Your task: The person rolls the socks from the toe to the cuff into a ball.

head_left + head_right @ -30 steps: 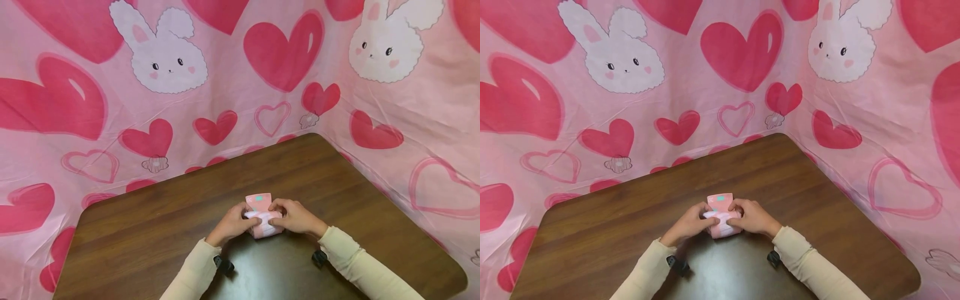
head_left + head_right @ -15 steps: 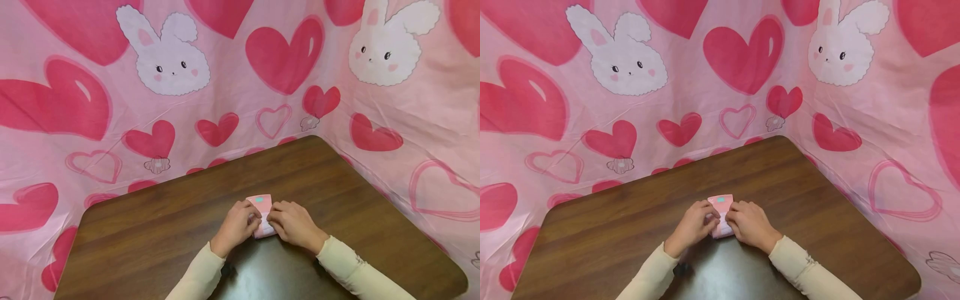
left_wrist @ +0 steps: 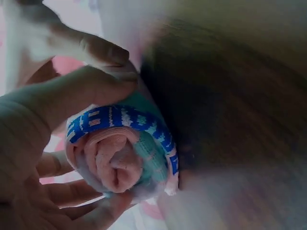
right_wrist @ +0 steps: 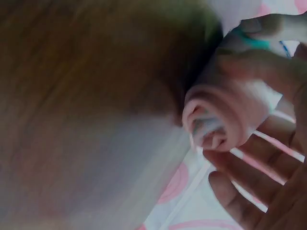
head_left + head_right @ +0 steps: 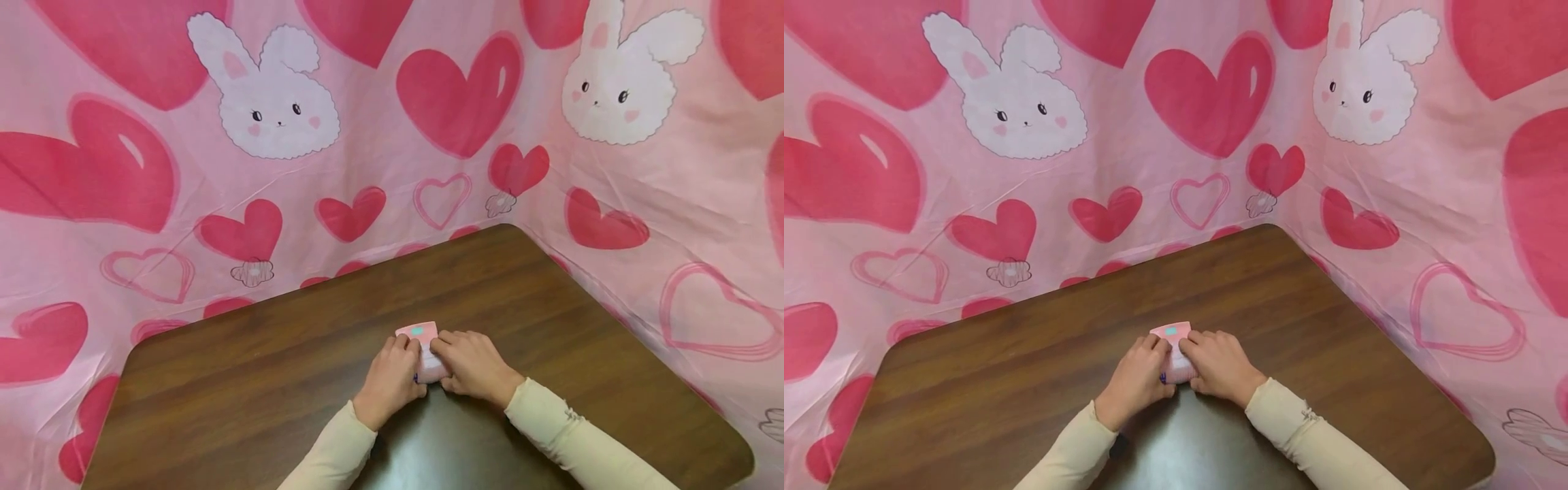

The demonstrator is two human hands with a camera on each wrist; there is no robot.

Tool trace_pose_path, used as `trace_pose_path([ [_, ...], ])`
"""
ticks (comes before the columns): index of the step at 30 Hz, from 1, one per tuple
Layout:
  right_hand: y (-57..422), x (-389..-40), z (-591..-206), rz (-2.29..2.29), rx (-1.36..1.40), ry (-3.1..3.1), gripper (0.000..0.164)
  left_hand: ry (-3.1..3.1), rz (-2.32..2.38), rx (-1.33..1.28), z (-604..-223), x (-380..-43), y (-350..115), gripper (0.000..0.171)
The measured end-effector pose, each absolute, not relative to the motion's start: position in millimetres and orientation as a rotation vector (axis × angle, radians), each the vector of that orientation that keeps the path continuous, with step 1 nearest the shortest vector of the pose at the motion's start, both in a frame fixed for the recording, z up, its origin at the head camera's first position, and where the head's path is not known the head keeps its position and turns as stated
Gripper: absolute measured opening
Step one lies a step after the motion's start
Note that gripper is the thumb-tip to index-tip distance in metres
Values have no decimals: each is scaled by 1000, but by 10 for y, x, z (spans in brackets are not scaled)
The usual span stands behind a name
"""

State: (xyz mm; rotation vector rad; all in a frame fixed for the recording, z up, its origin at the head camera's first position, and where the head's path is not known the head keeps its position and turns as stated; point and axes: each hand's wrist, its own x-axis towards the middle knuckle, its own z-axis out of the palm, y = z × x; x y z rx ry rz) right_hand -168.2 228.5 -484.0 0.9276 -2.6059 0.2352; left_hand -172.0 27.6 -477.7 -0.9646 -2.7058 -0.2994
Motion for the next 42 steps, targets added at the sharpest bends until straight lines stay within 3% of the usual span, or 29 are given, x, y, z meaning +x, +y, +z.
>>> trace_pose_path([
  [10,2329,-1731,-4754,667,946,-2811,41,-2828,-972,-994,-4791,-1739,52,57],
  [19,2397,-1954,-4797,1026,921,-2961,26,-2927,-1257,-919,-4754,-1822,-27,60],
  [22,2415,-2024,-4846,1145,904,-2966,18,-2919,-1232,-920,-4779,-1837,-27,64],
  [28,2396,-2097,-4885,1286,732,-2930,19,-2843,-821,-1065,-4782,-1798,86,85],
  [32,2364,-2081,-4902,1377,669,-2913,13,-2822,-740,-969,-4787,-1769,198,81],
  [42,2346,-2027,-4856,1797,563,-2879,25,-2833,-723,-960,-4737,-1808,232,89],
])
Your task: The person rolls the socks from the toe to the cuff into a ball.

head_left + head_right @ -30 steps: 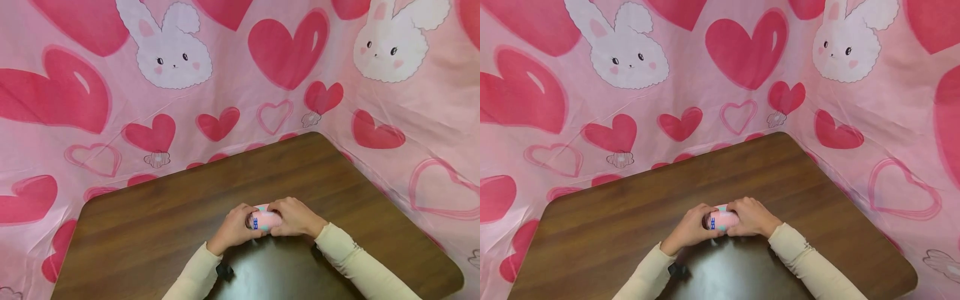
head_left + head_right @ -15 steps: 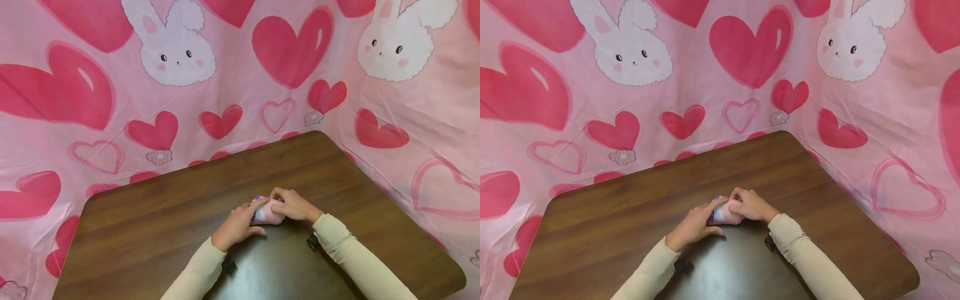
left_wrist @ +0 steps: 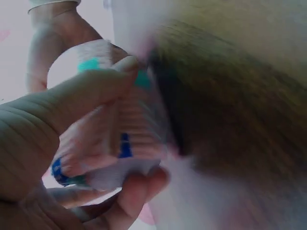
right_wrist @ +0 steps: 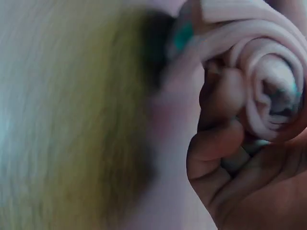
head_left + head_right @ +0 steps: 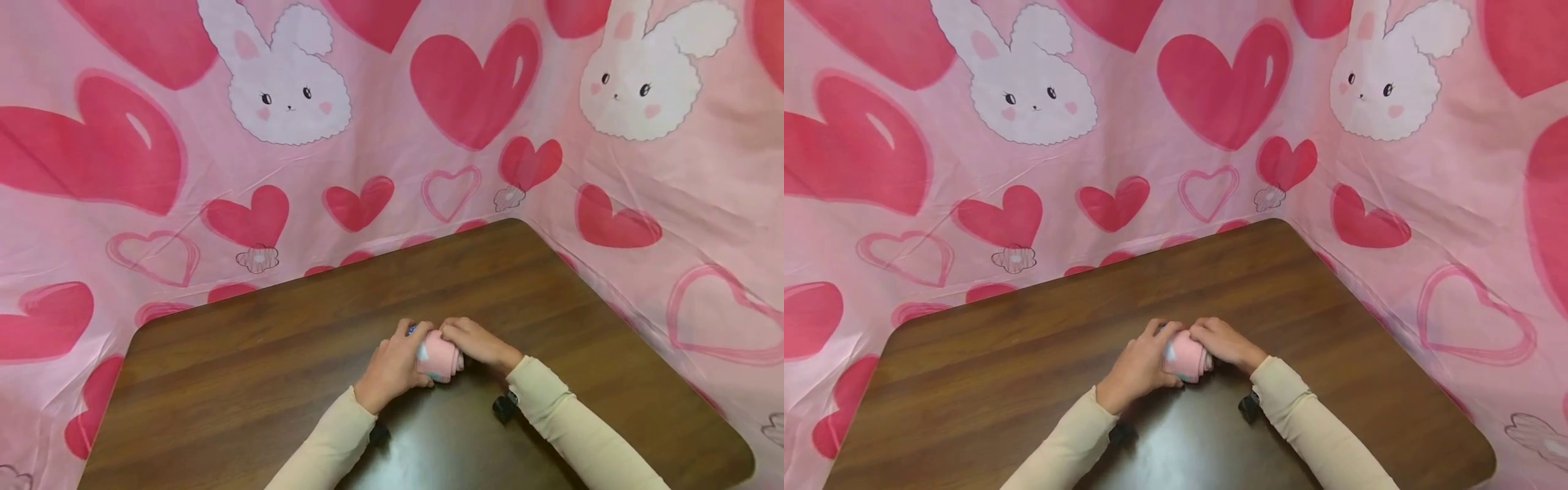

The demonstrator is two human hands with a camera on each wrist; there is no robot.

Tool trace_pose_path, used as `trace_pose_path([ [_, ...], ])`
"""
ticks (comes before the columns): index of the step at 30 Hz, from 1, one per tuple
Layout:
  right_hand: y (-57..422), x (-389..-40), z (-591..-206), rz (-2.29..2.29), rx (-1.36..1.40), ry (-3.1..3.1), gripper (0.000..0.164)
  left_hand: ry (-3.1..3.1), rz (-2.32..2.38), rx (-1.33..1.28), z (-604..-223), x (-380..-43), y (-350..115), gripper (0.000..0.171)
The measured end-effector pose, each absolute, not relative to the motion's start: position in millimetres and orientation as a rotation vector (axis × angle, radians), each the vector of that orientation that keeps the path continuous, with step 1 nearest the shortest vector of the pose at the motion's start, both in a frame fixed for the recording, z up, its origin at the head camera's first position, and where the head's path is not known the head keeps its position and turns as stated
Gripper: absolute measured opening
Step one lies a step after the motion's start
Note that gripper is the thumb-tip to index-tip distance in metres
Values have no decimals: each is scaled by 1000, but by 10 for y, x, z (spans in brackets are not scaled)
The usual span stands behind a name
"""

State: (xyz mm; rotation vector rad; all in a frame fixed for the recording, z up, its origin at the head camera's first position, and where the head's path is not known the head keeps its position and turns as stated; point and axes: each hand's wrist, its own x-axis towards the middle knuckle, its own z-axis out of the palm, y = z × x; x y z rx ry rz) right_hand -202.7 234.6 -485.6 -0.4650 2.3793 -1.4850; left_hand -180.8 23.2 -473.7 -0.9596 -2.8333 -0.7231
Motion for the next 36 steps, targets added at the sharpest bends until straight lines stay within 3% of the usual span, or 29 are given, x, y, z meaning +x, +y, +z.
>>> trace_pose_path([
  [7,2348,-2003,-4710,-1674,-428,2221,38,-2717,-796,-910,-4645,-1839,234,77],
  [13,2389,-1884,-4595,-1825,-782,2179,30,-2703,-1280,-670,-4539,-1862,167,70],
  [18,2301,-1776,-4523,-1901,-787,2187,56,-2630,-1627,-538,-4468,-1854,150,66],
  [26,2241,-1740,-4447,-2022,-712,2116,51,-2599,-1753,-555,-4338,-1760,130,57],
  [36,2204,-1715,-4522,-2006,-656,2356,30,-2600,-1860,-659,-4255,-1652,130,94],
])
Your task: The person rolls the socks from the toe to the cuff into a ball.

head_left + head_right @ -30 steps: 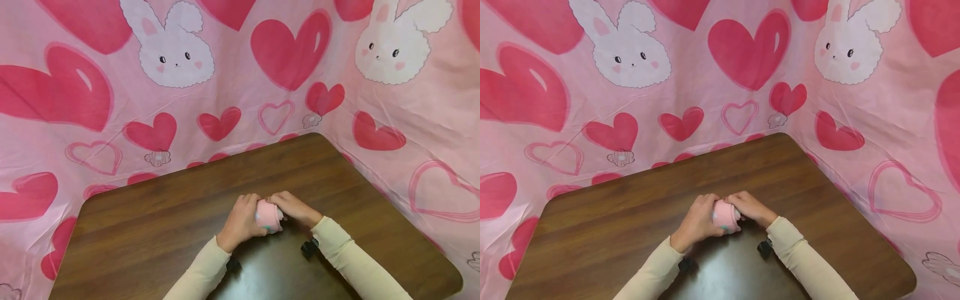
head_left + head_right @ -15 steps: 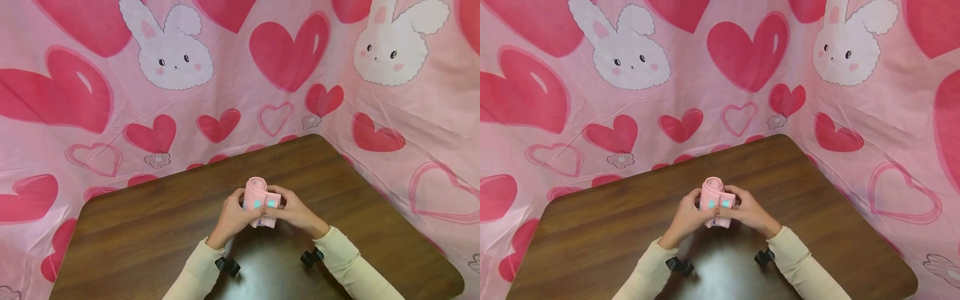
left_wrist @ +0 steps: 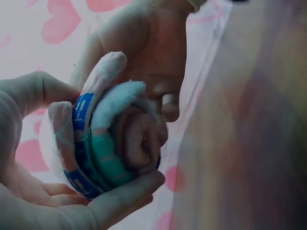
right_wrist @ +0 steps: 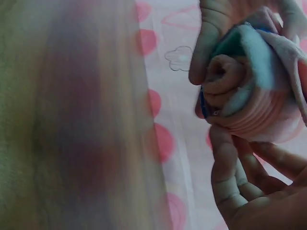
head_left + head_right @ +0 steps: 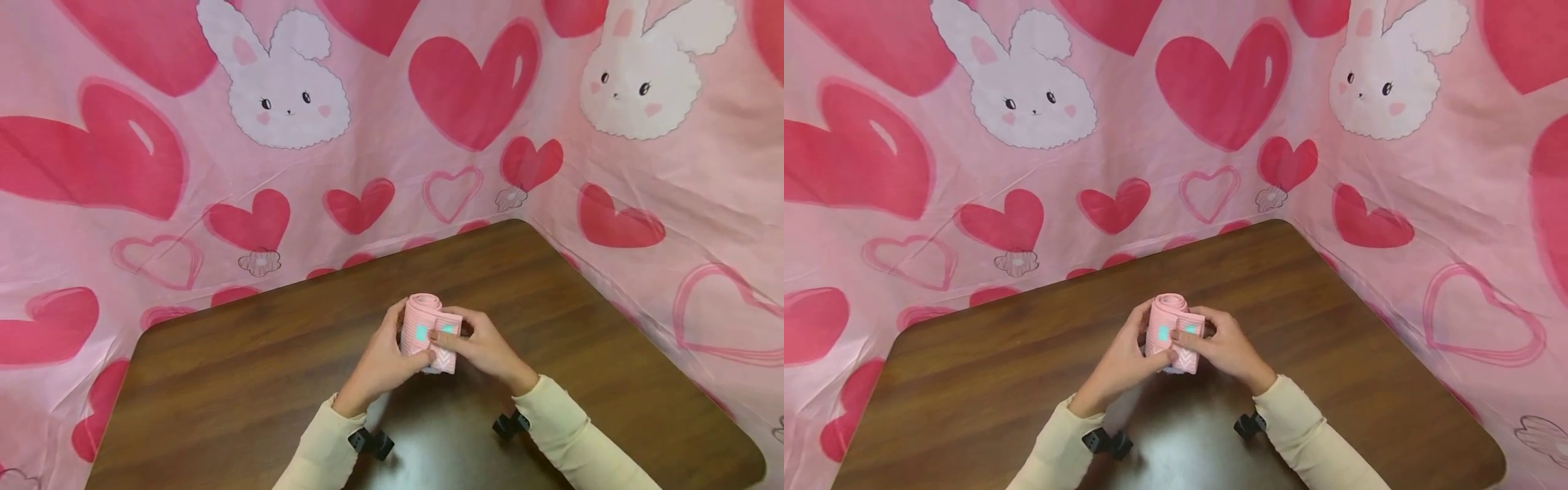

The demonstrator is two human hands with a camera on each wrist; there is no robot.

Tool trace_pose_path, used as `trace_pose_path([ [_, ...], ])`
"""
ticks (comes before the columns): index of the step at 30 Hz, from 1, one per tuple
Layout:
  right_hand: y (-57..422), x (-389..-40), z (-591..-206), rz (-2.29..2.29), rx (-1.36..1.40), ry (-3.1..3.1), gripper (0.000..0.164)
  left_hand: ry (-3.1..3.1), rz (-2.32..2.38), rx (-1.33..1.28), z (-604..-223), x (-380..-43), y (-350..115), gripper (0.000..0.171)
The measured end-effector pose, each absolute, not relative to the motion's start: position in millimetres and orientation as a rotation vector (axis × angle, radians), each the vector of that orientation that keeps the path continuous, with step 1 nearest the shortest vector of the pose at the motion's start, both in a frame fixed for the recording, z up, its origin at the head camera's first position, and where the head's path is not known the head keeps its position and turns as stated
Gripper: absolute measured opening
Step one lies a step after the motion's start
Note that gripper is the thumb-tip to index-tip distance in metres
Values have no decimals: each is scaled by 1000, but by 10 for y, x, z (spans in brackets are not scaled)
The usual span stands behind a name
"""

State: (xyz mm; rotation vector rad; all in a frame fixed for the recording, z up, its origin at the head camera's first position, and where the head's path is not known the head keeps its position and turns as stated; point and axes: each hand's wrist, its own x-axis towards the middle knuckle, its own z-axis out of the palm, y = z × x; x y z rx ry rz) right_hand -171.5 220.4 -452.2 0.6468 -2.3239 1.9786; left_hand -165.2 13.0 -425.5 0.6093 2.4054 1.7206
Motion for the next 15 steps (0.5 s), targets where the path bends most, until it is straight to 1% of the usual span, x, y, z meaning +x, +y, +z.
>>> trace_pose_path([
  [4,2204,-1689,-4512,1985,578,-2289,29,2514,1743,663,-4204,-1598,144,78],
  [10,2205,-1637,-4487,1986,497,-2252,33,2772,1810,734,-4142,-1540,152,40],
  [13,2185,-1644,-4492,1983,459,-2242,32,2911,1796,897,-4155,-1544,157,25],
  [15,2175,-1660,-4487,1998,429,-2245,32,3060,1713,1044,-4176,-1569,170,19],
])
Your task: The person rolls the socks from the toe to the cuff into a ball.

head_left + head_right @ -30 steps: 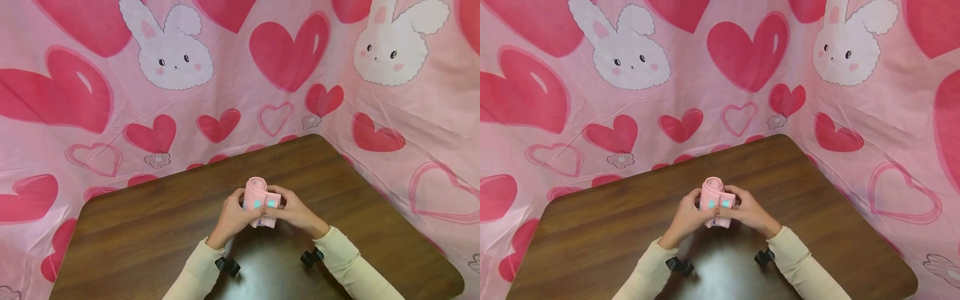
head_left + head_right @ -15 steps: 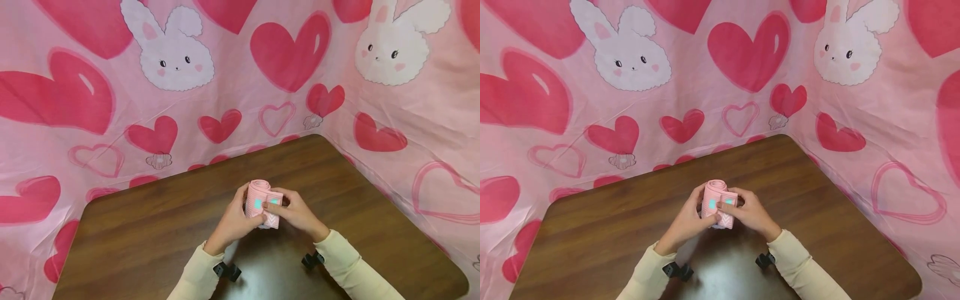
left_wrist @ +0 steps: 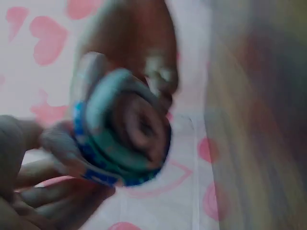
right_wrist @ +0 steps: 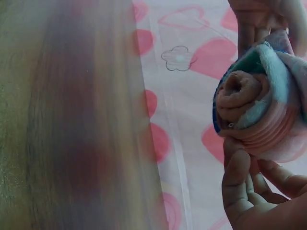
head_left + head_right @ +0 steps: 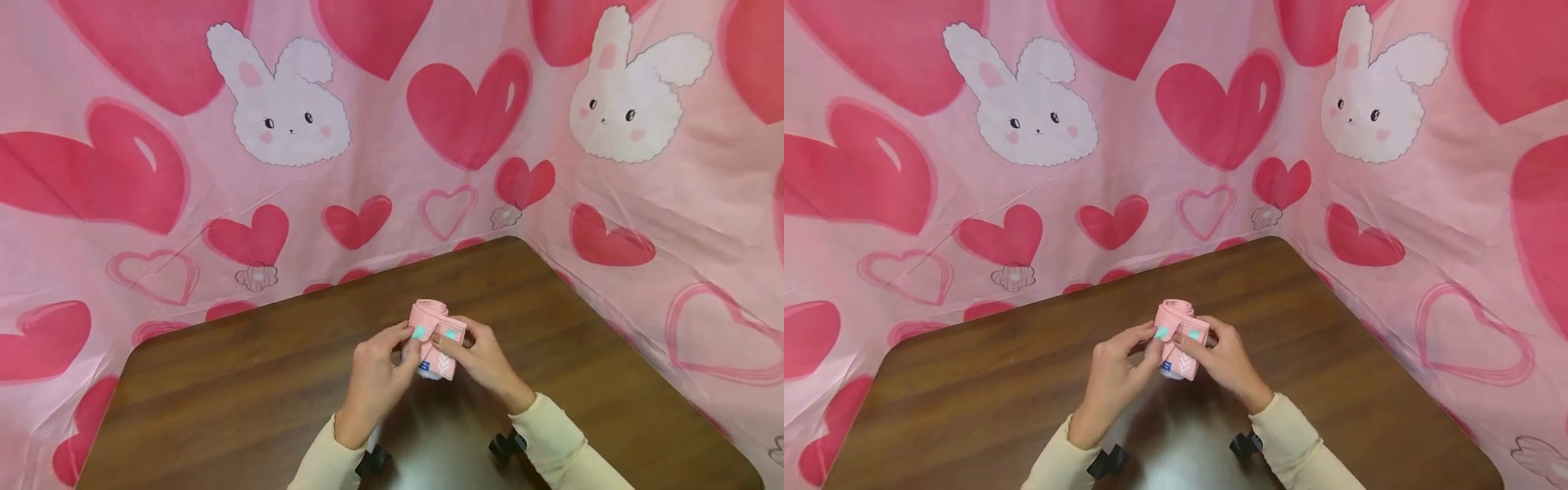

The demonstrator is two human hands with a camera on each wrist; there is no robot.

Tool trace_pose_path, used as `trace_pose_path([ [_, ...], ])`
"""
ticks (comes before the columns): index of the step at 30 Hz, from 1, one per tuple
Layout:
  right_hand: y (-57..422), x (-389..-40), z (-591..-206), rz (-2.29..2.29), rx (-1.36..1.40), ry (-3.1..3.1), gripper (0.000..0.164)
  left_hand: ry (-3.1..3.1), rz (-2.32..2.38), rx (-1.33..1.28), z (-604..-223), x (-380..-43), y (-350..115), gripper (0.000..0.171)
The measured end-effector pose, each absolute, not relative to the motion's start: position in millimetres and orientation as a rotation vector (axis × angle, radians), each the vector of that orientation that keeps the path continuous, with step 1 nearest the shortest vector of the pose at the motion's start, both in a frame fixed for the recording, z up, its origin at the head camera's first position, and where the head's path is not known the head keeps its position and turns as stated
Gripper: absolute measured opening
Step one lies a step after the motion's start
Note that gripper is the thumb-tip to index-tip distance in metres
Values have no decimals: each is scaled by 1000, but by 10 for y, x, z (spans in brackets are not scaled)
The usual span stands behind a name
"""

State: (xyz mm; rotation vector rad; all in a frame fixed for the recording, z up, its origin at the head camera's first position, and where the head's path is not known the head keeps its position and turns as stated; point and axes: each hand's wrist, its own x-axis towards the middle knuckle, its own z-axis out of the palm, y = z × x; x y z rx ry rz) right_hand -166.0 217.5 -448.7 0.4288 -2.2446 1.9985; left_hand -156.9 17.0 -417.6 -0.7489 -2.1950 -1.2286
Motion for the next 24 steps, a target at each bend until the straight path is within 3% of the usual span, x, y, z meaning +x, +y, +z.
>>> trace_pose_path([
  [4,2131,-1673,-4478,2056,321,-2245,31,-2140,-967,-768,-4220,-1591,219,16],
  [10,2022,-1641,-4453,2102,203,-2179,27,-2185,-924,-754,-4254,-1594,293,28],
  [18,1958,-1698,-4472,2199,93,-2084,43,-2135,-1025,-678,-4289,-1646,313,37],
  [24,1971,-1726,-4439,1943,23,-2234,46,-2075,-901,-648,-4244,-1678,291,23],
])
